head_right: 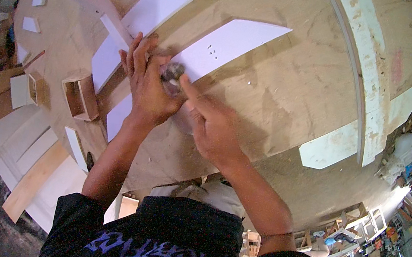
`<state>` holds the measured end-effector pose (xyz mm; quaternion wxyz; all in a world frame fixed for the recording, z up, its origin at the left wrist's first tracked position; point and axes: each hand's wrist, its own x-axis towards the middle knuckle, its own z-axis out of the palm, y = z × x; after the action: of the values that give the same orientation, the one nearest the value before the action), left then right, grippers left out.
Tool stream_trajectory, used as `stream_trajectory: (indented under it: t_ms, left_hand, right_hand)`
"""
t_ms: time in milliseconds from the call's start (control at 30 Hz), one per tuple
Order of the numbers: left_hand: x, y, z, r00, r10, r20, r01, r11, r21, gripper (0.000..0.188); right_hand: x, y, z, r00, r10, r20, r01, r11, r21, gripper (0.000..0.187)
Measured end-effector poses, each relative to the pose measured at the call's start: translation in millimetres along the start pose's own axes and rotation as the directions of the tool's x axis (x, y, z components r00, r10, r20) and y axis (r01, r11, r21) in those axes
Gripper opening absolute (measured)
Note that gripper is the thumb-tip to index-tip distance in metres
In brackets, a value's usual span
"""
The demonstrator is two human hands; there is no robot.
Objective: The person assembles pieces of a white model airplane by fitting sections together and hammering small fasteners into the structure.
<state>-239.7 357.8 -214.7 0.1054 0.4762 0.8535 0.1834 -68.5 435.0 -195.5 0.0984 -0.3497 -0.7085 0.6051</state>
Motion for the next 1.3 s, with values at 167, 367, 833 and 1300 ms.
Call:
stream_trajectory:
  t_ms: [167,367,833,1300]
  left_hand:
    - [3.2,1.5,1.1,1.0,0.014,0.004,-0.014,1.0,-0.013,0.06]
    - [-4.8,8.9,-14.2,0.993,-0.068,-0.097,0.05,0.983,-0.177,0.085]
    - [3.1,-4.7,-20.6,0.859,-0.512,0.0,0.5,0.839,-0.213,0.048]
    - [6.9,1.4,-21.7,0.831,-0.555,-0.046,0.539,0.822,-0.184,0.045]
  right_hand:
    - [-3.4,15.6,13.7,0.996,-0.045,-0.077,0.047,0.998,0.032,0.049]
    - [-26.7,-1.6,-5.3,0.92,0.354,-0.166,-0.195,0.784,0.59,0.053]
    - [-84.4,-12.6,-47.2,0.913,0.345,-0.218,-0.185,0.825,0.533,0.059]
    - [-83.4,11.0,-95.3,0.939,0.267,-0.217,-0.21,0.945,0.252,0.054]
